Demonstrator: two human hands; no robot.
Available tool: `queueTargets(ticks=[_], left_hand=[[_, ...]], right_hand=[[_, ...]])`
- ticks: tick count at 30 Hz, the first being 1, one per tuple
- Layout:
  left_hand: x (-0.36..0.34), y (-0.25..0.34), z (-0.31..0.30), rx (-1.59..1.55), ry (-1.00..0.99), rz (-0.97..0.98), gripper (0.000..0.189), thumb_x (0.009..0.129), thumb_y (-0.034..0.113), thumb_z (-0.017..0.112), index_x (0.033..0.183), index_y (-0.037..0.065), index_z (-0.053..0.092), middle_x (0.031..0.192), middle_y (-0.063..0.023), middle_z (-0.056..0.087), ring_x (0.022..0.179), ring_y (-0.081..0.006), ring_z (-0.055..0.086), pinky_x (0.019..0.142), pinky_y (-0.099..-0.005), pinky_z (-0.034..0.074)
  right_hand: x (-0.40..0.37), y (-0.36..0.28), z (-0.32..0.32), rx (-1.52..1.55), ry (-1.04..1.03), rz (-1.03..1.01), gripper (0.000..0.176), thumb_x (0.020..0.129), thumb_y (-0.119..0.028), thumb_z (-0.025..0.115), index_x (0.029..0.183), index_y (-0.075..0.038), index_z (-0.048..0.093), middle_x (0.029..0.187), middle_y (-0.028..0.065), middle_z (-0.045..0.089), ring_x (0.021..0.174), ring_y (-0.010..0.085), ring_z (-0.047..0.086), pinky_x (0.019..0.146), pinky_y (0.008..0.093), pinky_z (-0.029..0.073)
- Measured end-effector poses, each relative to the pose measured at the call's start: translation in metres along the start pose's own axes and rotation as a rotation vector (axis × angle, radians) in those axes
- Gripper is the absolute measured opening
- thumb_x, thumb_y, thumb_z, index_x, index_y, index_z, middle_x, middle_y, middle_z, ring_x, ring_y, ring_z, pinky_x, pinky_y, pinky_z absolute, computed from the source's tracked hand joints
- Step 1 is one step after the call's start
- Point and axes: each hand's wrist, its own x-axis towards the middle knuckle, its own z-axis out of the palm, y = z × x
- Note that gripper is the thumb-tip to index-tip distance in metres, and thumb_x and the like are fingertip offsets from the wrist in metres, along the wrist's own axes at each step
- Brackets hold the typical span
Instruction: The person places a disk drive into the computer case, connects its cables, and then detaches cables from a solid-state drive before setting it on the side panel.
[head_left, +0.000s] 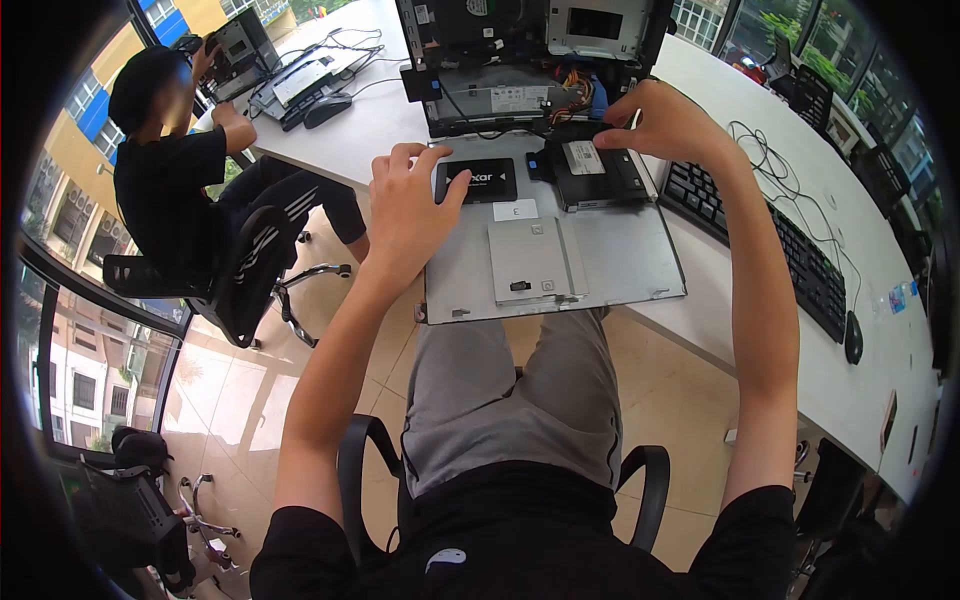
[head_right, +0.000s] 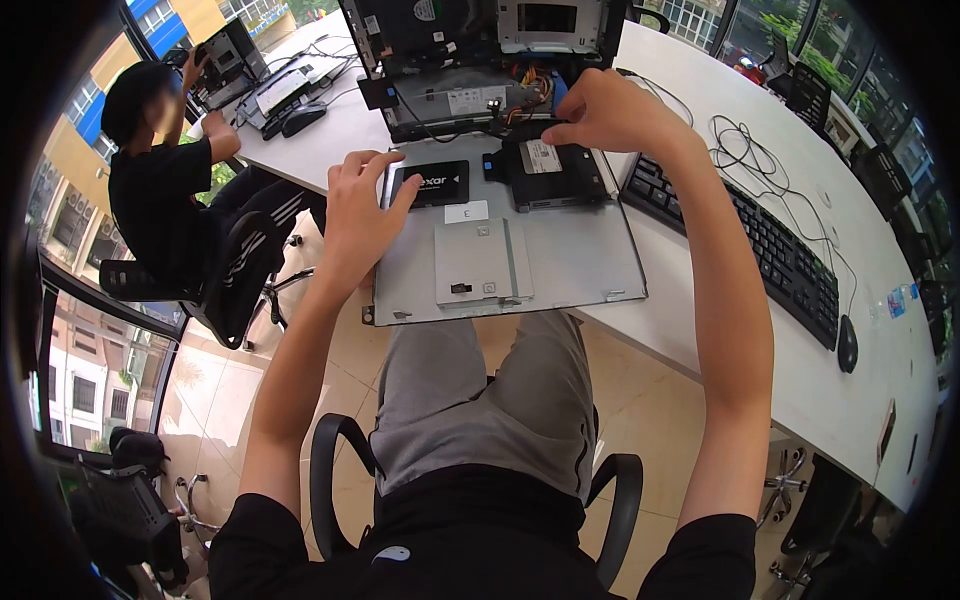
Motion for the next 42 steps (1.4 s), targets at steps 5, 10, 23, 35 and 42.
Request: queueTargets(ticks=[5,10,23,35,42], left_hand=[[0.008,0.020,-0.012,-0.170,-0.094,0.115,0.033,0.096,0.025,0.078,0.122,0.005,0.076,0.125,-0.0144,0.071,0.120,-0.0364,0.061,0.106,-0.0443,0.050],[0.016,0.033,-0.008,-0.205,-0.117,0.204,0.031,0.096,0.023,0.078,0.120,0.005,0.076,0.124,-0.0130,0.071,0.120,-0.0340,0.062,0.106,-0.0438,0.049],[0.040,0.052,-0.010,-0.219,-0.043,0.331,0.029,0.095,0.020,0.079,0.119,0.004,0.075,0.123,-0.0127,0.070,0.120,-0.0328,0.061,0.106,-0.0435,0.049],[0.127,0.066,-0.062,-0.103,0.271,0.544,0.030,0.095,0.020,0.079,0.121,0.005,0.074,0.120,-0.0128,0.070,0.117,-0.0337,0.062,0.105,-0.0438,0.049],[0.196,0.067,-0.060,0.033,0.353,0.643,0.045,0.104,0.038,0.069,0.136,0.007,0.067,0.137,-0.0161,0.067,0.133,-0.0367,0.059,0.115,-0.0469,0.047]], right_hand=[[-0.015,0.005,-0.006,-0.111,-0.229,0.030,0.108,0.060,-0.050,0.100,0.151,-0.006,0.063,0.150,0.0195,0.064,0.137,0.0330,0.063,0.113,0.0408,0.052],[-0.006,0.007,0.011,-0.099,-0.383,0.031,0.142,0.049,-0.044,0.102,0.169,-0.006,0.035,0.170,0.0216,0.042,0.156,0.0333,0.043,0.127,0.0387,0.039],[0.001,0.027,0.025,-0.092,-0.371,-0.036,0.146,0.049,-0.056,0.101,0.168,-0.004,0.034,0.161,0.0219,0.043,0.150,0.0385,0.043,0.122,0.0442,0.044],[-0.040,0.015,-0.054,-0.137,-0.195,-0.009,0.143,0.046,-0.055,0.101,0.167,-0.010,0.038,0.150,0.0170,0.050,0.142,0.0351,0.049,0.116,0.0451,0.049],[-0.057,0.018,-0.077,-0.211,0.337,-0.087,0.137,0.049,-0.038,0.103,0.167,-0.016,0.038,0.158,0.0236,0.040,0.149,0.0404,0.040,0.122,0.0514,0.047]])
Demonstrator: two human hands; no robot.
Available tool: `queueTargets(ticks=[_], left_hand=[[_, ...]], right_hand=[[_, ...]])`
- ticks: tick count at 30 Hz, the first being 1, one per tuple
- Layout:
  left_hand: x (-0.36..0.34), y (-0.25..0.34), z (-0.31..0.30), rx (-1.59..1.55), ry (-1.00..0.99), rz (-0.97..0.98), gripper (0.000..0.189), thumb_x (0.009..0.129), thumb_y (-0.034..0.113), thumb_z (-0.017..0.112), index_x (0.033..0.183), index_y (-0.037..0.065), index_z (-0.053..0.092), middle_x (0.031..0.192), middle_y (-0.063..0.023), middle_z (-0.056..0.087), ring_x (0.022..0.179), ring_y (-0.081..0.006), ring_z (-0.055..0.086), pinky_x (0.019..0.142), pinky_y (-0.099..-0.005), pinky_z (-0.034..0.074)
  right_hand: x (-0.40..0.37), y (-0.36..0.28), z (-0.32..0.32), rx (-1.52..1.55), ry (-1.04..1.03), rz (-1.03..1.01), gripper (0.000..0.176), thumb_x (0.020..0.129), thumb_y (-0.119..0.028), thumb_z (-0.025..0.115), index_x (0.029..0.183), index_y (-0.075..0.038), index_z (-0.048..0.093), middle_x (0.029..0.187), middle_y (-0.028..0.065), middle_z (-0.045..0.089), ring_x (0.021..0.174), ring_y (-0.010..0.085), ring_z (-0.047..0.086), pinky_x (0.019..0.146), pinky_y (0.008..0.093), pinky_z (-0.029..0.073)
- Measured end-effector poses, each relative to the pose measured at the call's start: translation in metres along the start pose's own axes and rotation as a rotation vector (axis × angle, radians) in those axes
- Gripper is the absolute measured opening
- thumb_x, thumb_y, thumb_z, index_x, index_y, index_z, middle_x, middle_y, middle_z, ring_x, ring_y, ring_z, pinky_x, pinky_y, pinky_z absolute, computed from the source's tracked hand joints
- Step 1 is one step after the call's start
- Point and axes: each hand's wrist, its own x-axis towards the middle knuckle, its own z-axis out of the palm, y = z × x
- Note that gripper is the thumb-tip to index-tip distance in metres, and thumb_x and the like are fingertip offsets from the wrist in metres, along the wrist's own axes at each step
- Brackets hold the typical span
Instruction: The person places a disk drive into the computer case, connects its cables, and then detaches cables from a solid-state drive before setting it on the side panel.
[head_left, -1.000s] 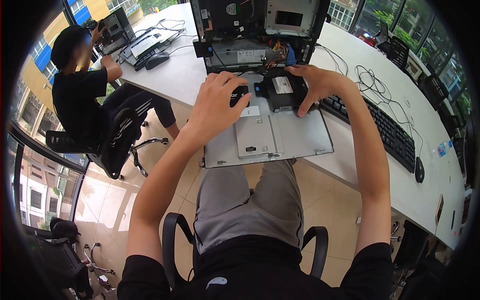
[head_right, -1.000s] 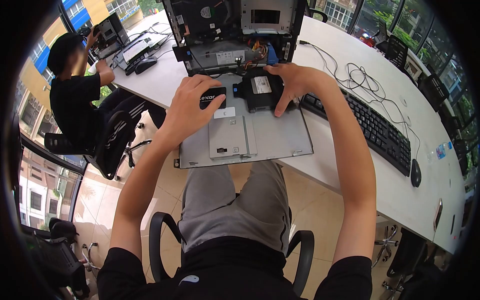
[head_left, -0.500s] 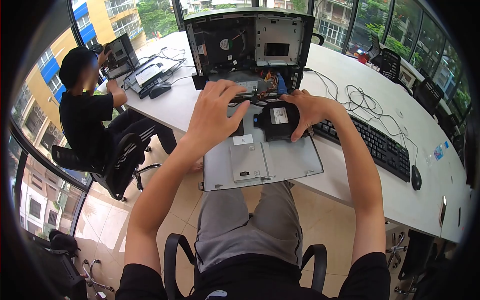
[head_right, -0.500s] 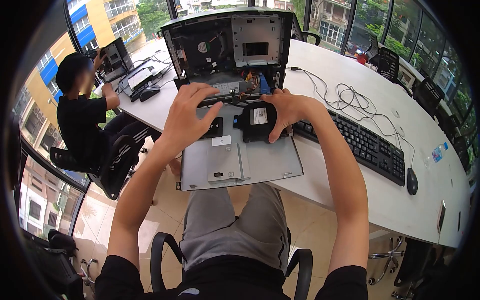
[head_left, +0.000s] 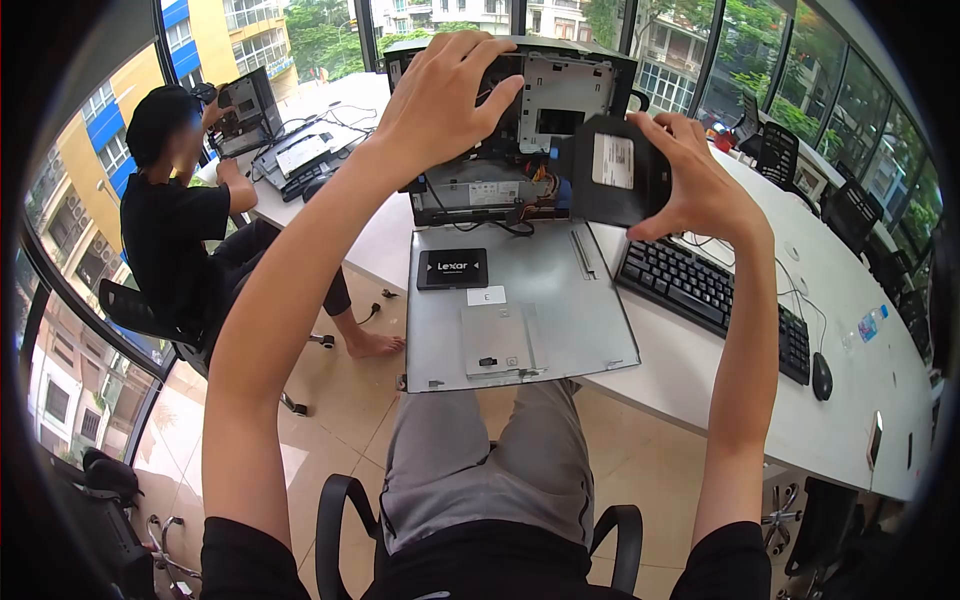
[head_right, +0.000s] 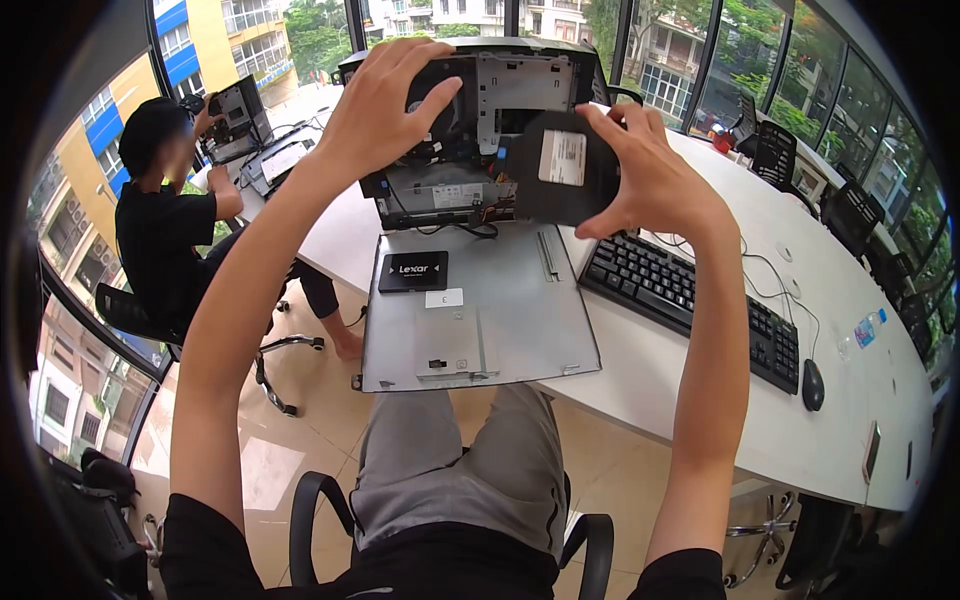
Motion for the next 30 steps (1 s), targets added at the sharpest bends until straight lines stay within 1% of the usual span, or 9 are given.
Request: queueTargets(ticks=[3,7,8,11,16,20,22,26,30], left_hand=[[0.016,-0.013,0.019,0.063,-0.058,0.011,0.054,0.107,0.047,0.062,0.144,0.008,0.062,0.146,-0.0173,0.064,0.139,-0.0375,0.057,0.119,-0.0481,0.044],[0.028,-0.023,0.040,0.189,-0.174,-0.001,0.068,0.110,0.059,0.052,0.156,0.009,0.053,0.157,-0.0182,0.057,0.145,-0.0379,0.053,0.125,-0.0498,0.039],[0.031,-0.023,0.044,0.216,-0.280,-0.064,0.075,0.109,0.066,0.047,0.160,0.011,0.050,0.160,-0.0177,0.054,0.149,-0.0368,0.050,0.127,-0.0517,0.036],[0.038,-0.021,0.042,0.271,-0.368,-0.035,0.080,0.108,0.071,0.044,0.162,0.012,0.049,0.161,-0.0173,0.054,0.151,-0.0358,0.047,0.127,-0.0530,0.035],[0.028,-0.026,0.050,0.379,-0.305,0.060,0.102,0.093,0.087,0.053,0.163,0.012,0.046,0.157,-0.0149,0.056,0.145,-0.0349,0.051,0.123,-0.0529,0.038],[0.026,-0.030,0.049,0.447,-0.270,0.157,0.121,0.078,0.092,0.067,0.164,0.011,0.041,0.152,-0.0108,0.058,0.136,-0.0318,0.055,0.114,-0.0504,0.042],[0.024,-0.029,0.048,0.478,-0.271,0.167,0.124,0.074,0.089,0.074,0.164,0.011,0.040,0.150,-0.0093,0.057,0.134,-0.0306,0.055,0.112,-0.0493,0.043],[0.023,-0.028,0.047,0.505,-0.254,0.184,0.127,0.067,0.082,0.084,0.163,0.012,0.041,0.147,-0.0070,0.058,0.131,-0.0282,0.057,0.109,-0.0480,0.042],[0.023,-0.026,0.049,0.507,-0.234,0.164,0.128,0.061,0.081,0.086,0.161,0.013,0.043,0.144,-0.0050,0.059,0.129,-0.0259,0.057,0.107,-0.0469,0.042]], right_hand=[[0.009,-0.011,0.006,0.000,0.175,0.010,0.132,0.052,-0.036,0.103,0.166,-0.017,0.038,0.159,0.0240,0.038,0.149,0.0430,0.038,0.122,0.0527,0.047],[0.031,-0.007,0.041,-0.021,0.456,-0.134,0.124,0.056,-0.034,0.104,0.162,-0.018,0.042,0.155,0.0244,0.039,0.147,0.0472,0.037,0.121,0.0538,0.045],[0.037,-0.006,0.051,-0.057,0.508,-0.164,0.123,0.056,-0.034,0.104,0.161,-0.018,0.043,0.154,0.0237,0.039,0.145,0.0475,0.038,0.121,0.0553,0.043],[0.055,0.003,0.068,-0.114,0.526,-0.223,0.124,0.056,-0.037,0.104,0.162,-0.018,0.040,0.154,0.0234,0.038,0.145,0.0474,0.039,0.124,0.0570,0.040],[0.085,0.022,0.085,-0.268,0.560,-0.331,0.127,0.059,-0.043,0.103,0.164,-0.023,0.035,0.154,0.0204,0.038,0.149,0.0429,0.036,0.131,0.0574,0.029],[0.095,0.025,0.091,-0.344,0.566,-0.369,0.124,0.062,-0.050,0.101,0.164,-0.023,0.036,0.156,0.0189,0.038,0.150,0.0410,0.036,0.132,0.0578,0.028],[0.097,0.025,0.095,-0.369,0.570,-0.380,0.123,0.063,-0.053,0.100,0.164,-0.023,0.036,0.157,0.0183,0.038,0.151,0.0401,0.037,0.132,0.0581,0.028],[0.100,0.022,0.097,-0.371,0.587,-0.363,0.124,0.060,-0.048,0.102,0.163,-0.018,0.039,0.160,0.0188,0.038,0.151,0.0411,0.038,0.129,0.0580,0.032],[0.096,0.020,0.098,-0.394,0.574,-0.325,0.124,0.061,-0.051,0.101,0.163,-0.017,0.038,0.162,0.0184,0.038,0.152,0.0386,0.038,0.127,0.0588,0.031]])
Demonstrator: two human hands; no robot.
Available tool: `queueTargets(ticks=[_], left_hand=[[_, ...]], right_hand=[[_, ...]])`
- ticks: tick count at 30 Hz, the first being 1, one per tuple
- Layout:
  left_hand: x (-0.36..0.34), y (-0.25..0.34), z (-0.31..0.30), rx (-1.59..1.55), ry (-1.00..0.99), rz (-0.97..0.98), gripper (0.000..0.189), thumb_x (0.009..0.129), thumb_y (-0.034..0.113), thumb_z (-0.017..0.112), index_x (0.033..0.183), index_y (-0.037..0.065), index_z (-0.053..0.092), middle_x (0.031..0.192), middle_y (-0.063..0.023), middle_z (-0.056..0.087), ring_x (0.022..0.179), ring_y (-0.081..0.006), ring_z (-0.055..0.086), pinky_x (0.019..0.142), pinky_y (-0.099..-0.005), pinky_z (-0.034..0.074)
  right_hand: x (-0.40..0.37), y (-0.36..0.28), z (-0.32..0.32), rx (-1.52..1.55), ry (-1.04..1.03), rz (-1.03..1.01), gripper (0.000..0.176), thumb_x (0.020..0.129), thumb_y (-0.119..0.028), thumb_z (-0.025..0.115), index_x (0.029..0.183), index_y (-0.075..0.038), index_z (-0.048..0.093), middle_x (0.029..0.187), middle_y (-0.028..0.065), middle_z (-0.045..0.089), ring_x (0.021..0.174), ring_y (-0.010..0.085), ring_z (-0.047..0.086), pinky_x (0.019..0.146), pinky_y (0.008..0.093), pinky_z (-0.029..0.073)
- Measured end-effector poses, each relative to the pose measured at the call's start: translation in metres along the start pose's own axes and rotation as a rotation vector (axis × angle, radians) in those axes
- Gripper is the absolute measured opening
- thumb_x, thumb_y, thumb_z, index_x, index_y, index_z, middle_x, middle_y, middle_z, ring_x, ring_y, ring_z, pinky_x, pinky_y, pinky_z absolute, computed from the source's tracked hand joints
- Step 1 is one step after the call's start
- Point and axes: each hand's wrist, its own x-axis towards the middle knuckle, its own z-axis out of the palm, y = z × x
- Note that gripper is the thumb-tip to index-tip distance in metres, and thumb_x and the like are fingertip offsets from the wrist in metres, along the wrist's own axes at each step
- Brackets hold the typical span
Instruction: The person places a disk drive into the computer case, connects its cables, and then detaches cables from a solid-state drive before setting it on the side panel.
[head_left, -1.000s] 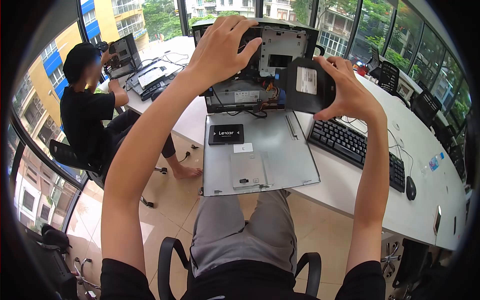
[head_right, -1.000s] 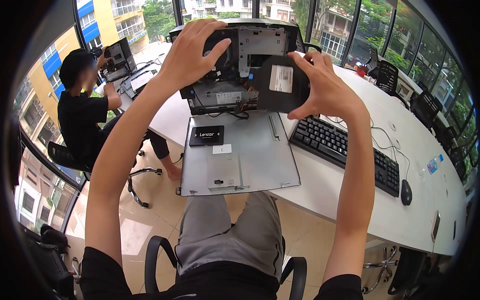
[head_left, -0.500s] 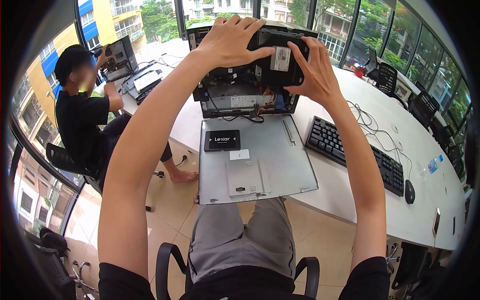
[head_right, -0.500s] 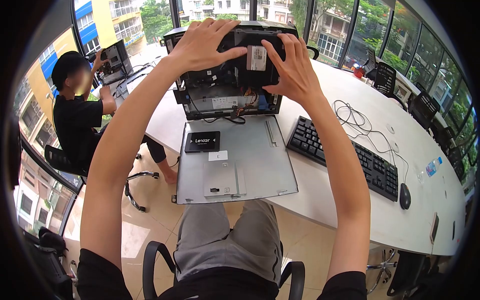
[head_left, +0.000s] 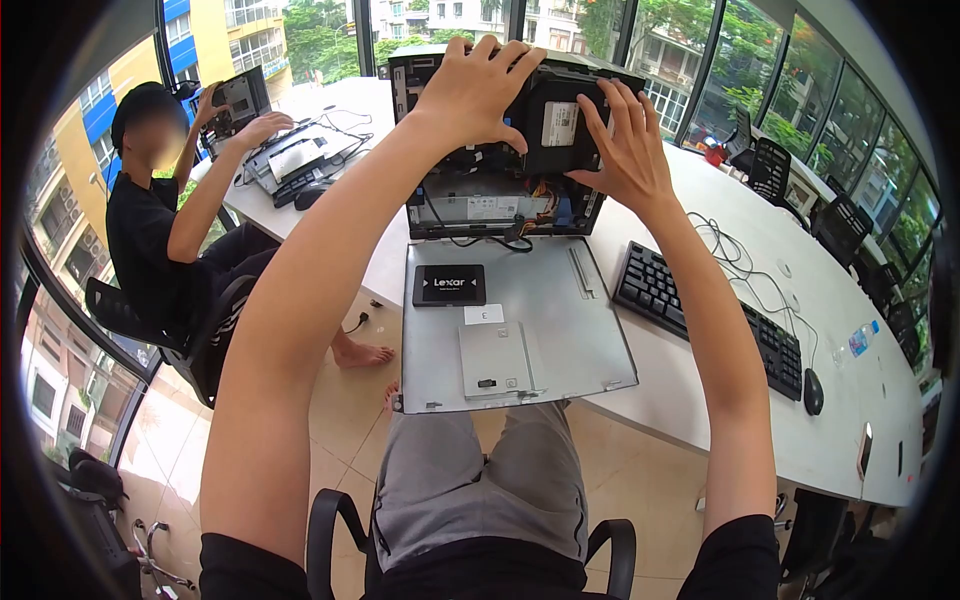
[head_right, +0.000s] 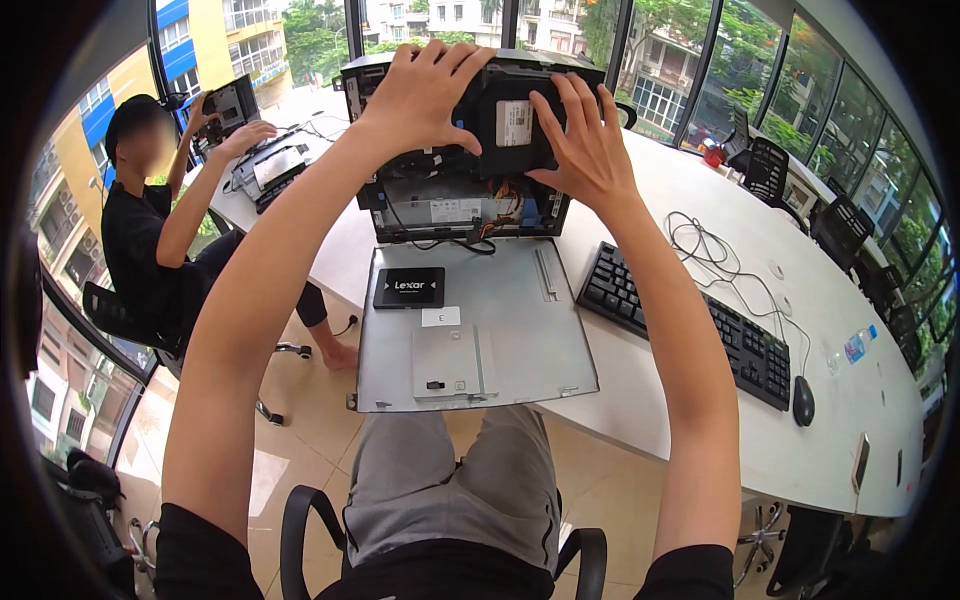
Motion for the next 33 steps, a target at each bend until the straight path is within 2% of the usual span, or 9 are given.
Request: queueTargets(ticks=[4,7,10,17,28,31,33], left_hand=[[0.000,0.001,0.003,-0.011,0.024,-0.014,0.127,0.060,0.080,0.086,0.160,0.013,0.045,0.142,-0.0039,0.060,0.127,-0.0249,0.058,0.106,-0.0465,0.043],[0.000,0.001,0.006,-0.011,0.055,-0.015,0.124,0.060,0.079,0.086,0.158,0.014,0.048,0.140,-0.0031,0.061,0.126,-0.0244,0.059,0.105,-0.0460,0.043],[0.001,0.001,0.012,0.009,0.081,-0.033,0.119,0.061,0.077,0.087,0.156,0.016,0.050,0.138,-0.0020,0.063,0.123,-0.0238,0.061,0.104,-0.0452,0.043],[0.001,0.000,0.018,0.007,0.119,-0.047,0.113,0.062,0.073,0.090,0.154,0.019,0.053,0.137,-0.0007,0.067,0.120,-0.0226,0.063,0.101,-0.0443,0.045],[0.001,0.004,0.015,0.047,0.121,-0.051,0.121,0.055,0.078,0.089,0.153,0.018,0.052,0.135,0.0005,0.065,0.118,-0.0227,0.062,0.099,-0.0439,0.044],[0.001,0.006,0.016,0.043,0.141,-0.060,0.120,0.056,0.081,0.087,0.151,0.017,0.053,0.133,-0.0001,0.065,0.118,-0.0227,0.062,0.098,-0.0437,0.044],[0.001,0.008,0.018,0.035,0.161,-0.070,0.119,0.056,0.082,0.086,0.151,0.017,0.054,0.132,-0.0005,0.066,0.118,-0.0227,0.062,0.098,-0.0438,0.044]], right_hand=[[-0.002,-0.001,0.000,-0.031,-0.015,0.014,0.121,0.064,-0.056,0.099,0.161,-0.017,0.038,0.163,0.0170,0.039,0.153,0.0365,0.038,0.127,0.0597,0.030],[-0.002,-0.002,0.000,-0.022,-0.021,0.029,0.124,0.062,-0.053,0.101,0.163,-0.017,0.037,0.165,0.0171,0.036,0.155,0.0367,0.036,0.128,0.0590,0.030],[-0.003,-0.003,0.001,-0.028,-0.007,0.035,0.119,0.064,-0.054,0.099,0.161,-0.016,0.040,0.164,0.0173,0.038,0.153,0.0362,0.038,0.127,0.0590,0.029],[-0.005,-0.003,0.005,0.003,-0.003,0.044,0.120,0.064,-0.052,0.099,0.162,-0.019,0.039,0.166,0.0167,0.037,0.154,0.0365,0.037,0.127,0.0574,0.030],[-0.012,0.001,0.012,0.020,0.033,0.034,0.119,0.066,-0.047,0.098,0.165,-0.022,0.037,0.173,0.0130,0.033,0.158,0.0338,0.035,0.128,0.0542,0.032],[-0.013,0.002,0.010,0.047,0.026,0.042,0.113,0.069,-0.043,0.098,0.164,-0.023,0.040,0.173,0.0122,0.034,0.159,0.0339,0.035,0.129,0.0532,0.031],[-0.016,0.007,0.006,0.097,0.070,0.054,0.107,0.073,-0.040,0.097,0.163,-0.021,0.043,0.172,0.0137,0.036,0.156,0.0339,0.038,0.126,0.0537,0.035]])
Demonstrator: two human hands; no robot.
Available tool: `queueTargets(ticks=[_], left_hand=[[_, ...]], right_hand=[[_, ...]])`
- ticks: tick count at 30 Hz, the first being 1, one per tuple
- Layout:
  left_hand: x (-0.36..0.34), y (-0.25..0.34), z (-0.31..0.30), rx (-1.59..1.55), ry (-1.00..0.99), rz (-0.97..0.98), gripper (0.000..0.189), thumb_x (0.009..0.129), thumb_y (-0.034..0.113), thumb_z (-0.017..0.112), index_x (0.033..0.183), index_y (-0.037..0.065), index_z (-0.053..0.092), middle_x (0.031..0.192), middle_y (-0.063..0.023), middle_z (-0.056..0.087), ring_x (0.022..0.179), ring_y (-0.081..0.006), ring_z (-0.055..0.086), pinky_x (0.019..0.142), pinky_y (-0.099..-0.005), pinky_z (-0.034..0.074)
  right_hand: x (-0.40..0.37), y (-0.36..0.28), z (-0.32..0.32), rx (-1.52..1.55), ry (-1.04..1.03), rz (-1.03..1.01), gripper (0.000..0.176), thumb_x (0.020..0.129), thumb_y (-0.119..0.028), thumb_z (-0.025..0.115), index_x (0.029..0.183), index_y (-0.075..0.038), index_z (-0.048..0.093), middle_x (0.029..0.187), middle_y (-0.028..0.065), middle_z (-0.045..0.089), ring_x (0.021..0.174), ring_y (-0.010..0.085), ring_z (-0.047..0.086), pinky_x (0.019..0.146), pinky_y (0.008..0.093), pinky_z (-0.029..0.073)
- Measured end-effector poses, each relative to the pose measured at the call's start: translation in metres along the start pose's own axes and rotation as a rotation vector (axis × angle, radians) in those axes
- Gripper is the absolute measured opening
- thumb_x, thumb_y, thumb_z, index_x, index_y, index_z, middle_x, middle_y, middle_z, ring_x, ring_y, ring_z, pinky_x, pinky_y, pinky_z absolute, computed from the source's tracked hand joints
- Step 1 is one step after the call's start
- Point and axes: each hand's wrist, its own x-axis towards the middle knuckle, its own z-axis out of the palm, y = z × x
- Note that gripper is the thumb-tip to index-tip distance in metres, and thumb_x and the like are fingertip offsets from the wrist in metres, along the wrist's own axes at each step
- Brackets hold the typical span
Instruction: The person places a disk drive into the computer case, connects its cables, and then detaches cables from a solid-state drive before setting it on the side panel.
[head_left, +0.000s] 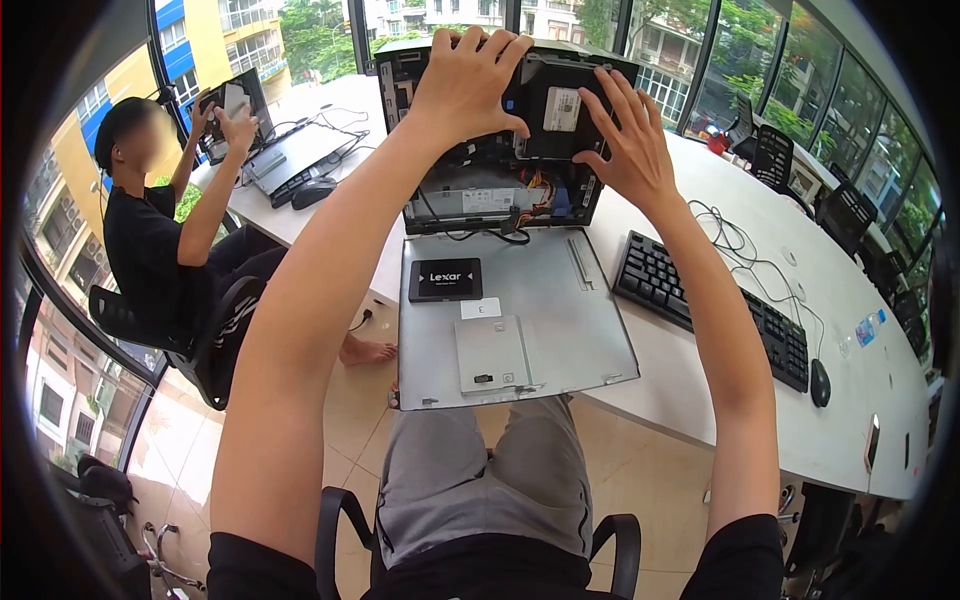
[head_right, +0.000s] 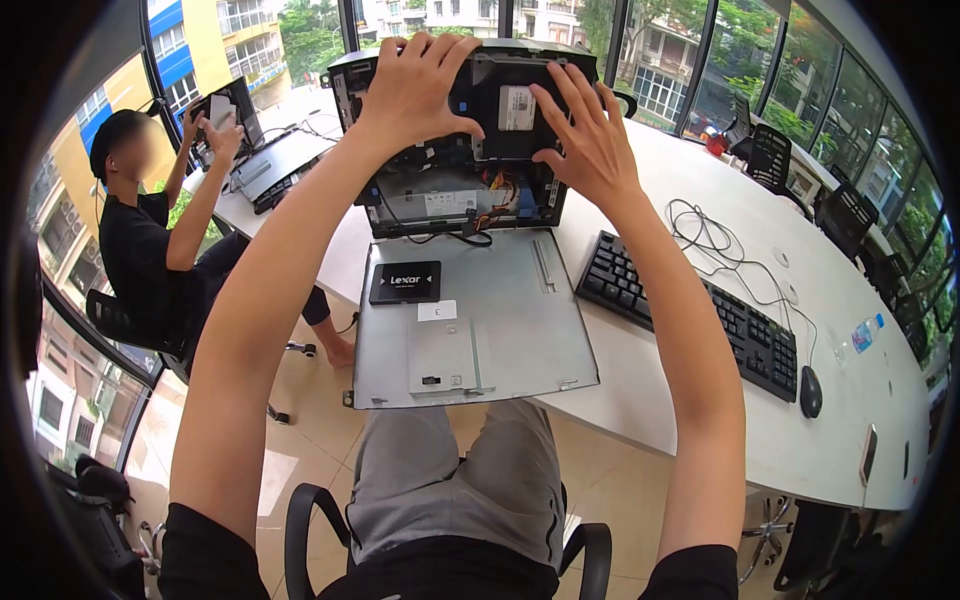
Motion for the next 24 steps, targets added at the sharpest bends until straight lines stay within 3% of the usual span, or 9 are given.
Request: queueTargets(ticks=[4,5,8,9,12,15,19,23,24], left_hand=[[0.000,0.001,0.003,-0.023,0.042,-0.011,0.118,0.056,0.083,0.086,0.149,0.017,0.055,0.130,-0.0012,0.066,0.117,-0.0229,0.063,0.098,-0.0448,0.044],[0.000,0.001,0.003,-0.030,0.051,-0.010,0.118,0.056,0.083,0.086,0.148,0.017,0.055,0.129,-0.0013,0.066,0.117,-0.0231,0.063,0.098,-0.0452,0.044],[0.000,0.003,0.004,-0.023,0.062,-0.020,0.117,0.055,0.083,0.086,0.147,0.017,0.056,0.127,-0.0019,0.067,0.116,-0.0233,0.064,0.097,-0.0456,0.044],[0.001,0.003,0.004,-0.028,0.064,-0.021,0.117,0.055,0.083,0.086,0.147,0.017,0.057,0.126,-0.0020,0.067,0.116,-0.0232,0.064,0.097,-0.0455,0.045],[0.001,0.004,0.004,-0.038,0.072,-0.035,0.116,0.053,0.083,0.087,0.144,0.017,0.059,0.124,-0.0024,0.067,0.116,-0.0228,0.065,0.097,-0.0457,0.045],[0.001,0.006,0.005,-0.047,0.075,-0.058,0.115,0.052,0.083,0.088,0.141,0.017,0.060,0.123,-0.0027,0.067,0.116,-0.0225,0.065,0.097,-0.0466,0.045],[0.005,0.008,0.005,-0.046,0.066,-0.074,0.114,0.050,0.082,0.089,0.140,0.017,0.061,0.122,-0.0029,0.067,0.117,-0.0226,0.065,0.098,-0.0477,0.045],[0.006,0.010,0.002,-0.037,0.020,-0.084,0.116,0.049,0.082,0.089,0.141,0.016,0.061,0.124,-0.0030,0.066,0.119,-0.0229,0.064,0.101,-0.0487,0.044],[0.006,0.009,0.001,-0.026,0.031,-0.074,0.111,0.055,0.078,0.089,0.141,0.015,0.060,0.125,-0.0030,0.066,0.120,-0.0236,0.064,0.101,-0.0483,0.044]], right_hand=[[-0.009,0.010,0.005,0.155,0.230,0.194,0.093,0.078,-0.033,0.096,0.157,-0.014,0.052,0.169,0.0179,0.039,0.151,0.0371,0.045,0.120,0.0529,0.043],[-0.012,0.012,0.009,0.165,0.295,0.280,0.082,0.085,-0.034,0.092,0.153,-0.004,0.056,0.160,0.0211,0.052,0.142,0.0377,0.056,0.112,0.0496,0.051],[-0.017,0.011,0.021,0.722,0.179,0.869,0.076,0.094,-0.033,0.086,0.152,0.004,0.054,0.147,0.0216,0.064,0.133,0.0340,0.064,0.107,0.0455,0.054],[-0.019,0.009,0.023,0.823,0.176,0.925,0.067,0.101,-0.029,0.078,0.152,0.008,0.054,0.134,0.0175,0.073,0.122,0.0246,0.070,0.104,0.0385,0.055],[-0.018,-0.007,0.027,1.147,0.139,0.994,0.055,0.104,-0.023,0.075,0.149,0.006,0.059,0.132,0.0134,0.075,0.117,0.0179,0.071,0.102,0.0329,0.054],[-0.014,-0.018,0.020,1.144,0.137,1.085,0.043,0.104,-0.009,0.068,0.146,0.002,0.065,0.131,0.0103,0.076,0.115,0.0146,0.070,0.101,0.0301,0.053],[-0.016,-0.023,0.016,1.161,0.146,1.091,0.049,0.101,-0.001,0.064,0.150,0.001,0.062,0.135,0.0115,0.075,0.119,0.0167,0.069,0.102,0.0300,0.052],[-0.021,-0.023,0.019,1.019,0.121,0.946,0.054,0.099,-0.004,0.067,0.152,0.002,0.058,0.140,0.0156,0.071,0.124,0.0224,0.069,0.097,0.0344,0.056],[-0.021,-0.024,0.020,0.955,0.120,0.920,0.055,0.098,-0.006,0.068,0.151,0.003,0.058,0.140,0.0167,0.071,0.123,0.0242,0.069,0.095,0.0358,0.058]])
